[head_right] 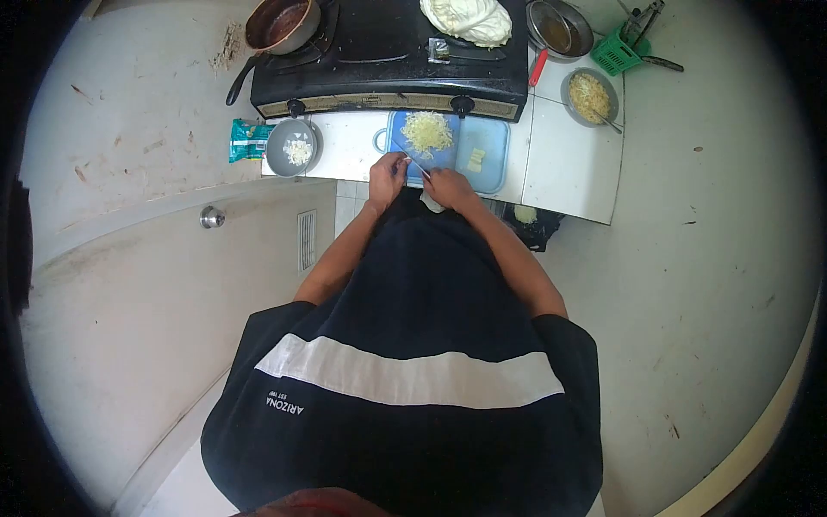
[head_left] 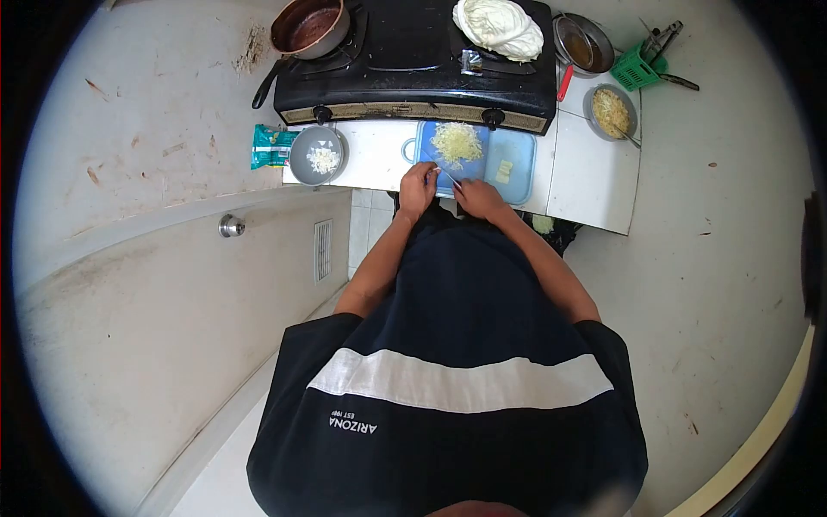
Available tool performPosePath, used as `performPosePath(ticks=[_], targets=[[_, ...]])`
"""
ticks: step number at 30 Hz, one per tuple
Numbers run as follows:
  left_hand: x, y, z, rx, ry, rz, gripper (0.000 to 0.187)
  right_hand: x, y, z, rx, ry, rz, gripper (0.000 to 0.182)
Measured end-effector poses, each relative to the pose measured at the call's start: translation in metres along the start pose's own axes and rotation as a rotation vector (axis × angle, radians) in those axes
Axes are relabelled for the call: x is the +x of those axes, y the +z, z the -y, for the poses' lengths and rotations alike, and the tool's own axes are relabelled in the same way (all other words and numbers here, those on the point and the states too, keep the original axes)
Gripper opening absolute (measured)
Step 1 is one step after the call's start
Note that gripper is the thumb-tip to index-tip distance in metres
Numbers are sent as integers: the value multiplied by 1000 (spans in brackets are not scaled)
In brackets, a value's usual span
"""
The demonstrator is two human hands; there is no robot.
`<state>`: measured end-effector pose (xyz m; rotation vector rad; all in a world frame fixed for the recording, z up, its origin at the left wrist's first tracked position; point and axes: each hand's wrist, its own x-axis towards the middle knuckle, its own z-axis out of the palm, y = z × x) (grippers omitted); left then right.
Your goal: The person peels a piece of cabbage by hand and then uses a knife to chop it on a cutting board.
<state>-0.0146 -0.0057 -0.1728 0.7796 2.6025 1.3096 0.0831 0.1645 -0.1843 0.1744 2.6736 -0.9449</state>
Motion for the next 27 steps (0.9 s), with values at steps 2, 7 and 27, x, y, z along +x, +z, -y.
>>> performPosePath(ticks=[2,7,27], targets=[[-1,2,1,8,-12,-3,9,-11,-3,-4,-10,-32,-8,43],[-1,0,-5,-13,-13,-14,9,-9,-5,-5,-35,-13,40,43],[-3,2,1,3,-30,-4,8,-11,-10,-7,-35,32,-20,41]])
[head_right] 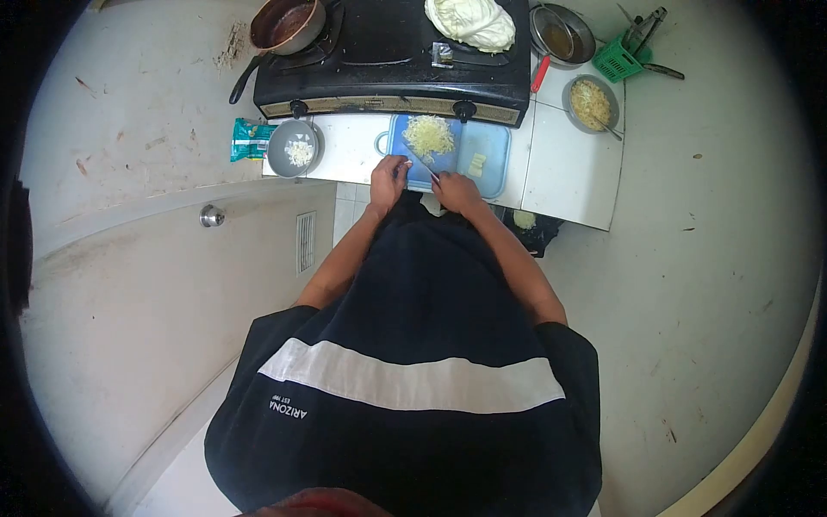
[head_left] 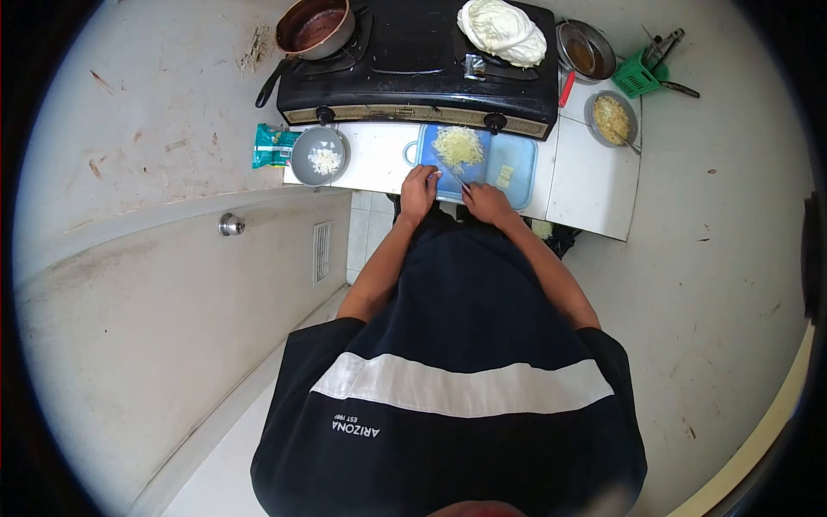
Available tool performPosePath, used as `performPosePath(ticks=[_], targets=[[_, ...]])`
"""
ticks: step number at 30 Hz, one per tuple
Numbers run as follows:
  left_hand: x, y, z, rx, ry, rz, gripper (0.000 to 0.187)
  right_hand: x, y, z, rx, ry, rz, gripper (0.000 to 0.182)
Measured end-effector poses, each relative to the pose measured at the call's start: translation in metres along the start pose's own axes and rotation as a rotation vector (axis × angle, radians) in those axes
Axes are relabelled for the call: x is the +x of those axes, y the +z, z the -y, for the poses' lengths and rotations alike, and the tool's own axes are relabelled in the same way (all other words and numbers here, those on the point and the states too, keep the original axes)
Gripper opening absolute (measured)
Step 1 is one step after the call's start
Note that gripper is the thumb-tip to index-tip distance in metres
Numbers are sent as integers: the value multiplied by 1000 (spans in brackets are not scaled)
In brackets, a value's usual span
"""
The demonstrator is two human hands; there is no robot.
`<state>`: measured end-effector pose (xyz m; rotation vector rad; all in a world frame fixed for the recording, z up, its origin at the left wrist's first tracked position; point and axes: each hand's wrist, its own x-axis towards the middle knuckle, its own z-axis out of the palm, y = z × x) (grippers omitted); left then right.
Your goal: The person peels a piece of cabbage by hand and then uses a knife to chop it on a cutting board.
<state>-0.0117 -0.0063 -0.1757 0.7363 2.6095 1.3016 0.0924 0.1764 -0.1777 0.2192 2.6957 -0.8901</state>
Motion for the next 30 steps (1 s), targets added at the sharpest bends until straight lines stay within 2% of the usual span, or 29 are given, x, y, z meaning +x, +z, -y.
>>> performPosePath(ticks=[18,20,30], targets=[[0,0,0,43,1,16,9,-3,0,9,40,-17,64,45],[1,0,-2,10,9,-7,8,7,6,7,18,-88,4,44],[0,-1,-1,12,25,-16,8,-1,3,12,-5,-20,46,40]])
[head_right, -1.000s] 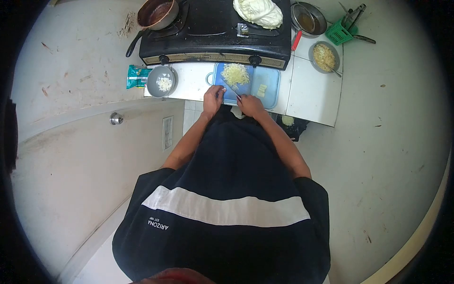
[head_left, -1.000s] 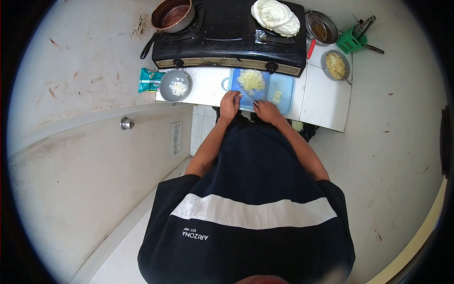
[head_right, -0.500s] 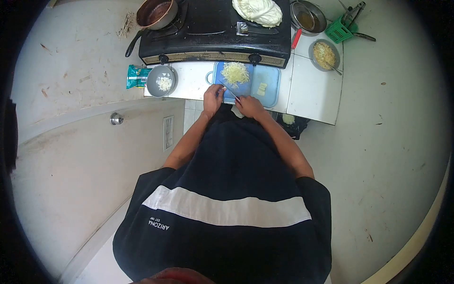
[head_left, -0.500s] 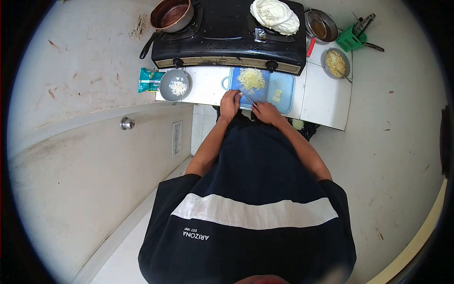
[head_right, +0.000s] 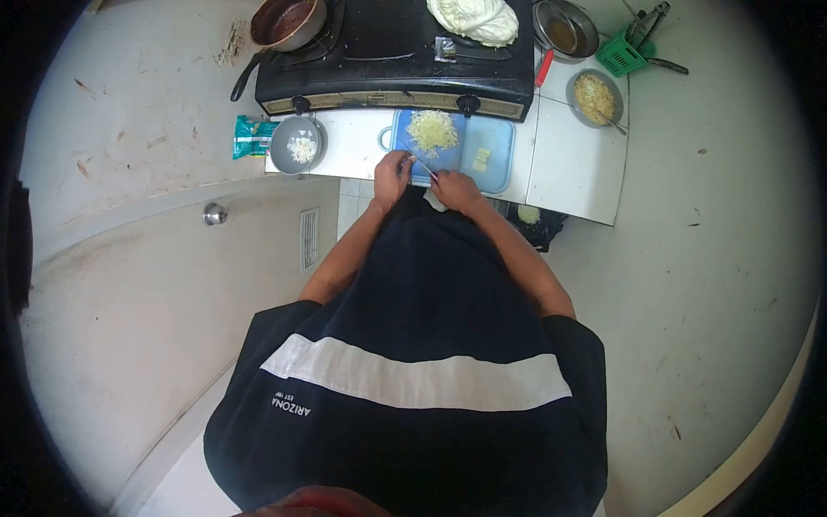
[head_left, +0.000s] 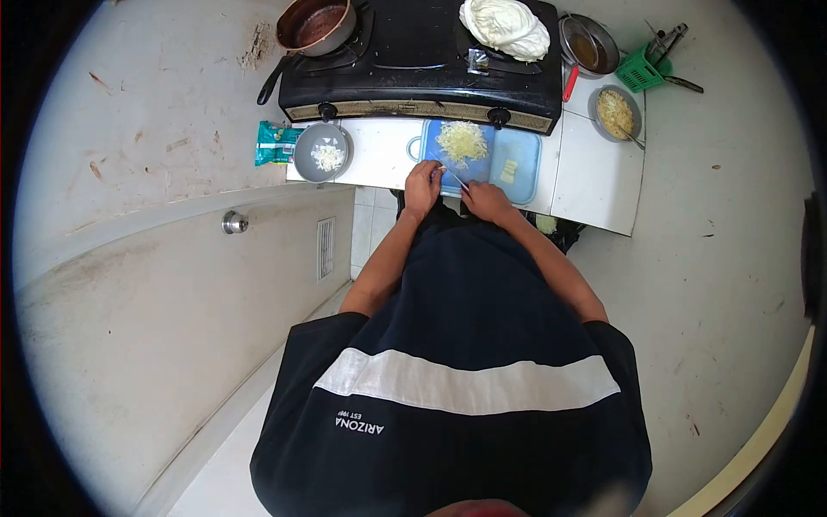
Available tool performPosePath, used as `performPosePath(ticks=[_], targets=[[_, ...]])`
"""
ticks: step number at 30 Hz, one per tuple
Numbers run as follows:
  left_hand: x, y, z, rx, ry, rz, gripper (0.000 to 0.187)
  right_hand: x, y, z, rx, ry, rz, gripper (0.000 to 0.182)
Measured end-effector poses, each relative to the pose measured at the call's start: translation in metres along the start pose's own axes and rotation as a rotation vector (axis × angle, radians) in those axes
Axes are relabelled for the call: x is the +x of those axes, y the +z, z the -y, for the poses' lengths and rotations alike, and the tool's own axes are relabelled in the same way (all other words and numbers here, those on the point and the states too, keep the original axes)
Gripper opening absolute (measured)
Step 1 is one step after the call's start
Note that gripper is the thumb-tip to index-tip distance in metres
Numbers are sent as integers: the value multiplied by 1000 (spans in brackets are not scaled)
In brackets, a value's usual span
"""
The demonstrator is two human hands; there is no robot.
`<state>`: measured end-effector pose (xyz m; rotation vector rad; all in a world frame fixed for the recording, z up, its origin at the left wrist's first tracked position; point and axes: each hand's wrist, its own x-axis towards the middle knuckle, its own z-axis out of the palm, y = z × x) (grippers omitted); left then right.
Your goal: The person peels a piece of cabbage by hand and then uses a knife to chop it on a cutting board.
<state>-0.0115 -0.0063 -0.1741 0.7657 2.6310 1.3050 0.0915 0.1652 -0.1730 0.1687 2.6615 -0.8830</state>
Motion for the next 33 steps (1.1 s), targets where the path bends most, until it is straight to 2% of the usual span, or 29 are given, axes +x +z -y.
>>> performPosePath(ticks=[5,11,18,24,26,29,33], targets=[[3,-2,0,15,-5,29,8,13,8,-1,32,-51,-66,42],[1,-2,-4,27,7,8,8,-5,-5,1,-19,-3,-8,41],[0,-1,2,21,-9,40,8,11,8,-2,17,-41,-56,42],[0,0,3,15,20,23,8,0,-2,1,10,0,1,40],[1,-1,6,32,135,28,9,9,2,2,11,-22,-62,38],[1,-3,1,105,116,93,12,13,4,2,-4,-17,-53,38],[-3,-4,-8,132,102,82,14,4,-4,-2,14,-8,-17,38]])
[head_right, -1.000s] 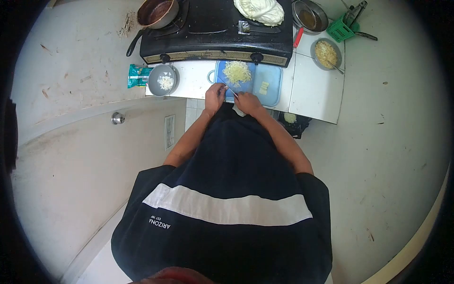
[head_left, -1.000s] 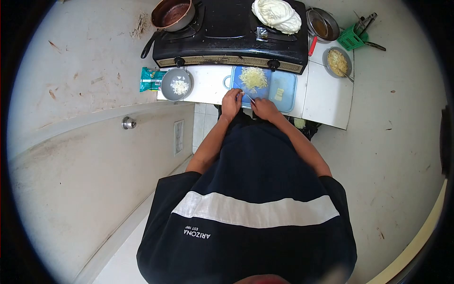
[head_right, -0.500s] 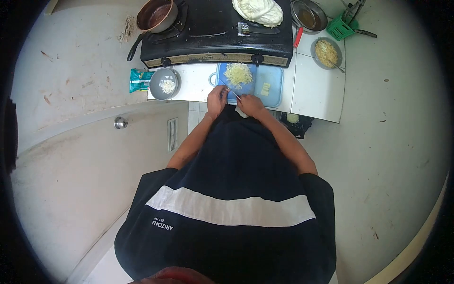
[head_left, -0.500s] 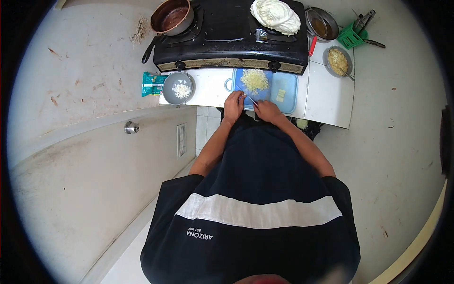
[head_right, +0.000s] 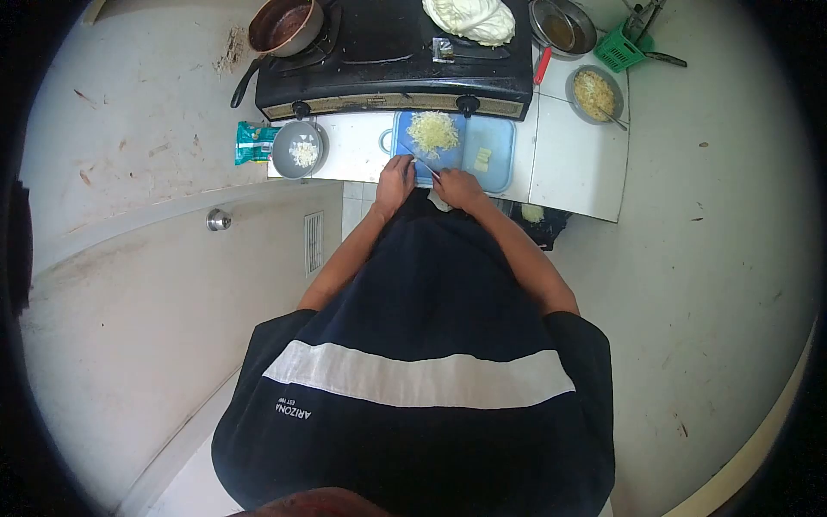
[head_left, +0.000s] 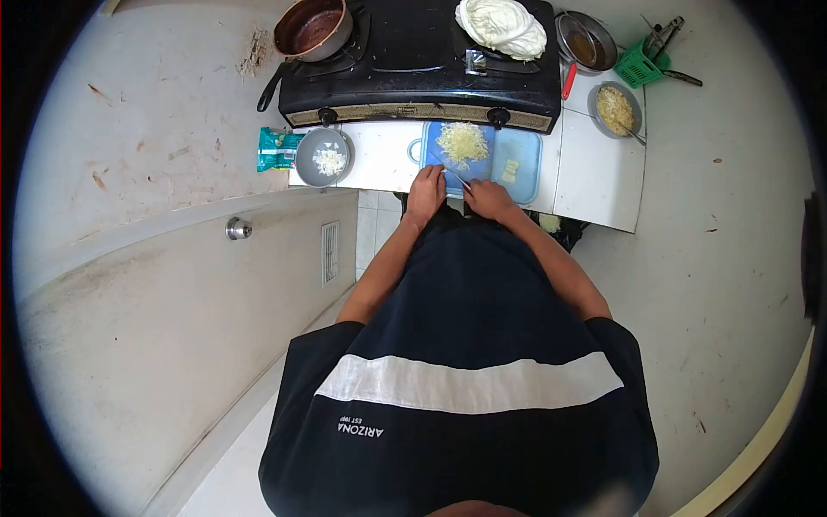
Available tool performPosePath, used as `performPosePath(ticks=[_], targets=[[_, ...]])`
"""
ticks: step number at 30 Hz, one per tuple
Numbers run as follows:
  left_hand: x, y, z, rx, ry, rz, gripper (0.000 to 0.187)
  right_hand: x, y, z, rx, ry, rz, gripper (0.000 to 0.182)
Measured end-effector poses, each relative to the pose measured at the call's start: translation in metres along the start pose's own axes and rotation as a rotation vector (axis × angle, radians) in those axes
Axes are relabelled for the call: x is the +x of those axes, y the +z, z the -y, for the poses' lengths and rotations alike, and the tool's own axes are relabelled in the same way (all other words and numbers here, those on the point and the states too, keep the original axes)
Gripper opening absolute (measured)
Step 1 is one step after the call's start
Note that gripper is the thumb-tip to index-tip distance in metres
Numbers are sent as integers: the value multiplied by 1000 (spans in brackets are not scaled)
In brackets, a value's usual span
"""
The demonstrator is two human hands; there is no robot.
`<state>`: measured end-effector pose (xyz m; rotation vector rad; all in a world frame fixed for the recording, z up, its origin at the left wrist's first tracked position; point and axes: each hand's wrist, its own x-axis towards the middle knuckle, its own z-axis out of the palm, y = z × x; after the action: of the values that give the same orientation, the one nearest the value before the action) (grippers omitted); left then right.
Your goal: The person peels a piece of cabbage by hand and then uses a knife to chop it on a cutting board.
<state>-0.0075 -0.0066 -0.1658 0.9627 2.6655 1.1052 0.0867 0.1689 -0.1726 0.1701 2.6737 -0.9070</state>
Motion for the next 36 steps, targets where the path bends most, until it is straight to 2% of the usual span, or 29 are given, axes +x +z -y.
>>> performPosePath(ticks=[8,21,36], targets=[[0,1,5,-124,-98,-46,13,-7,-1,-8,-47,13,-16,39],[3,0,5,-135,-83,-53,12,-16,7,-7,18,-38,-61,42],[3,0,8,-130,-69,-48,12,-11,10,6,-20,2,-48,40]])
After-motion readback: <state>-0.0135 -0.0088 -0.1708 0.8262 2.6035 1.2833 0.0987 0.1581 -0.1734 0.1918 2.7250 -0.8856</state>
